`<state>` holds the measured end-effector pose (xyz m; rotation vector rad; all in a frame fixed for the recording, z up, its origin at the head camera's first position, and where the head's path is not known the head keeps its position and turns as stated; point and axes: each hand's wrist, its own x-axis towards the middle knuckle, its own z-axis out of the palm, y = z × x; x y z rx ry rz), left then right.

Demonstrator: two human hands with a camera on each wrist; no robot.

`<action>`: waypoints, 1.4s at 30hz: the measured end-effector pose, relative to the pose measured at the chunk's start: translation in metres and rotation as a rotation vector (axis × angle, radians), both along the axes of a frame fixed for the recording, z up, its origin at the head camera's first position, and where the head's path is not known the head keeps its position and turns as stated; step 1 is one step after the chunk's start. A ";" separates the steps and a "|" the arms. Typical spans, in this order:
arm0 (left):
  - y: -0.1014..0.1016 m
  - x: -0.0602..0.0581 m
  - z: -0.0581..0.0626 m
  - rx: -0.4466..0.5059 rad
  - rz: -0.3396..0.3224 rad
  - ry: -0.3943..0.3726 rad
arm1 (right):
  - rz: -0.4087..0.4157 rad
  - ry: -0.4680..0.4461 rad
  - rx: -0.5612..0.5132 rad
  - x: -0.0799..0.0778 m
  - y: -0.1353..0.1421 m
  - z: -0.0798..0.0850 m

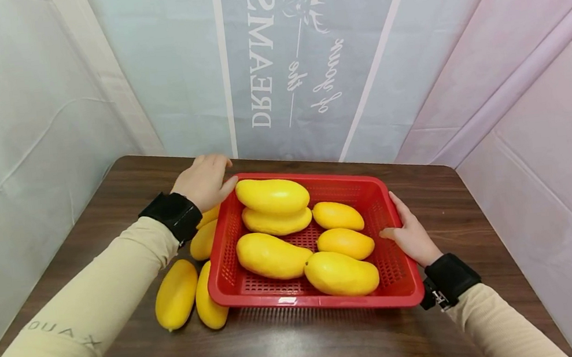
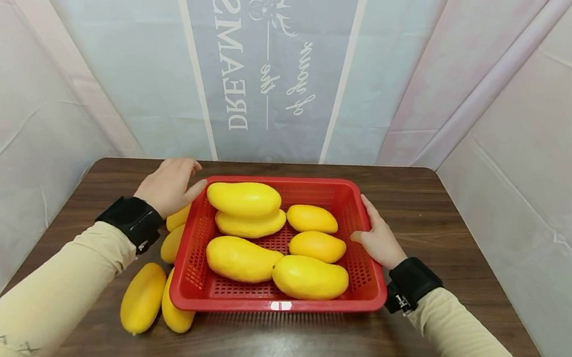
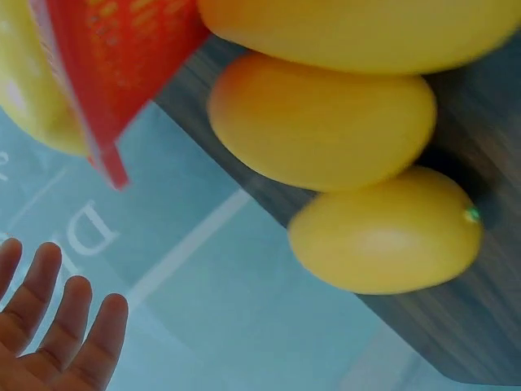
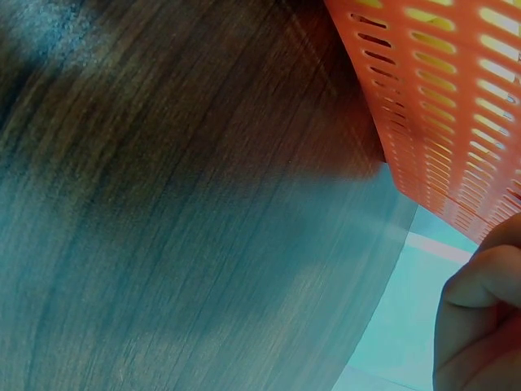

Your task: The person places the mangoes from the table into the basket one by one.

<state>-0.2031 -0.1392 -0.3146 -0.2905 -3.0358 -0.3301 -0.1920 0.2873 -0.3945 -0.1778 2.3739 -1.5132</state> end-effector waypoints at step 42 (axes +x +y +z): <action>-0.072 0.002 -0.074 0.092 0.363 -0.279 | -0.014 -0.021 0.006 0.001 -0.002 0.000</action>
